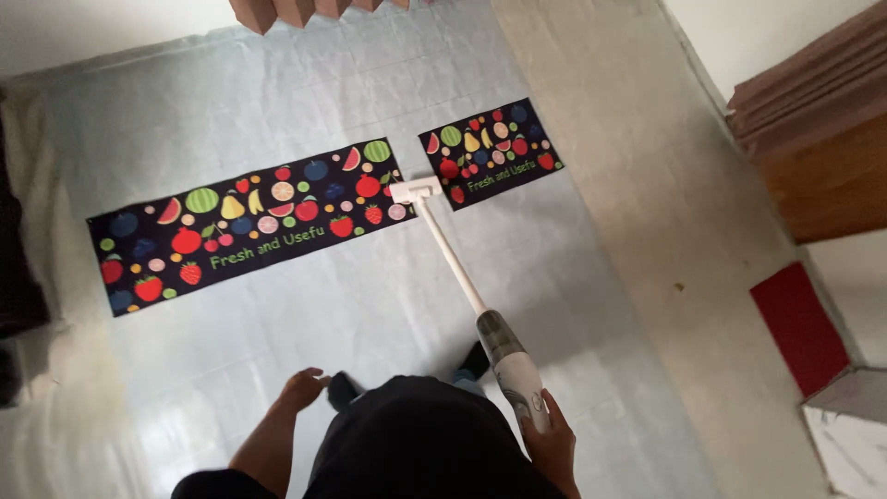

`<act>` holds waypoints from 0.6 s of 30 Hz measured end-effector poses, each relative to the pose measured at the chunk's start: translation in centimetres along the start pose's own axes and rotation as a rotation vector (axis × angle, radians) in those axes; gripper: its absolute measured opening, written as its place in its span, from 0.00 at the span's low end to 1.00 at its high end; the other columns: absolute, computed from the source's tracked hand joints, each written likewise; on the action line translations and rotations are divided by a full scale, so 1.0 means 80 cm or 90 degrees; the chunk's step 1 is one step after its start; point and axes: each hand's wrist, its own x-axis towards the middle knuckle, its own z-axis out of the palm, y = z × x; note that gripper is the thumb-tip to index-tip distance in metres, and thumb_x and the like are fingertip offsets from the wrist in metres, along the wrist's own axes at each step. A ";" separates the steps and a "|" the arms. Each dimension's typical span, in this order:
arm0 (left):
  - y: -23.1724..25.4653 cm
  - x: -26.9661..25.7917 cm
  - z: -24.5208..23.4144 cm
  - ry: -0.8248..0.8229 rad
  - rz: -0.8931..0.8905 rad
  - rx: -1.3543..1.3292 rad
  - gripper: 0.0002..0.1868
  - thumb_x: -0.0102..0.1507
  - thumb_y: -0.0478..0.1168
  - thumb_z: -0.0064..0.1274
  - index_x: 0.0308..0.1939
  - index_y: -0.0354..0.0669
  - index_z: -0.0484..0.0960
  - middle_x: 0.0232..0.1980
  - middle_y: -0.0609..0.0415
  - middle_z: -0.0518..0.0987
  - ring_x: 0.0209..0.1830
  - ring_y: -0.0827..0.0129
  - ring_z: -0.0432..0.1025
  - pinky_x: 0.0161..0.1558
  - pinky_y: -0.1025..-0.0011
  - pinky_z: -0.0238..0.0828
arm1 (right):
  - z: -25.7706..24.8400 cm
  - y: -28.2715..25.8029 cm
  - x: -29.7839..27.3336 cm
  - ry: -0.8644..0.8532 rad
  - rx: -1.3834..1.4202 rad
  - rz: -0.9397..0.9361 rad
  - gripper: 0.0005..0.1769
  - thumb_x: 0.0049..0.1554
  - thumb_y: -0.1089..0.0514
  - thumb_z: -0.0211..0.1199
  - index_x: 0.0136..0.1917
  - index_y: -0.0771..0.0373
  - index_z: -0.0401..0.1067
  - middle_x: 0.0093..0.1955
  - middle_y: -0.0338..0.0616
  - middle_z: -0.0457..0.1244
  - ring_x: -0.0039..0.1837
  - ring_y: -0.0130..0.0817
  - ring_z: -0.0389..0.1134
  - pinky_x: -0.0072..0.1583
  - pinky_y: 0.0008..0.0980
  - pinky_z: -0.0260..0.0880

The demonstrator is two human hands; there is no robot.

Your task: The person vacuums floor mats on the floor using a handheld vacuum cleaner.

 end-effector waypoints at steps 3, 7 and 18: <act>0.067 -0.001 0.031 0.003 0.002 -0.039 0.26 0.65 0.55 0.52 0.65 0.53 0.79 0.65 0.47 0.81 0.65 0.58 0.74 0.64 0.65 0.71 | -0.058 0.023 0.062 -0.011 0.001 -0.034 0.36 0.50 0.57 0.67 0.72 0.61 0.66 0.58 0.59 0.71 0.56 0.48 0.76 0.56 0.39 0.78; 0.147 0.011 0.088 0.046 0.339 0.212 0.25 0.62 0.48 0.49 0.64 0.57 0.80 0.67 0.48 0.78 0.63 0.55 0.73 0.60 0.63 0.71 | -0.129 0.067 0.153 -0.001 -0.082 -0.123 0.35 0.51 0.53 0.69 0.70 0.61 0.67 0.59 0.57 0.71 0.58 0.50 0.75 0.58 0.40 0.76; 0.285 -0.007 0.144 -0.008 -0.005 -0.167 0.30 0.59 0.59 0.59 0.60 0.51 0.83 0.56 0.48 0.85 0.59 0.59 0.79 0.61 0.63 0.75 | -0.108 0.077 0.399 -0.053 -0.122 -0.366 0.39 0.54 0.52 0.67 0.74 0.64 0.59 0.71 0.60 0.62 0.69 0.58 0.65 0.66 0.47 0.66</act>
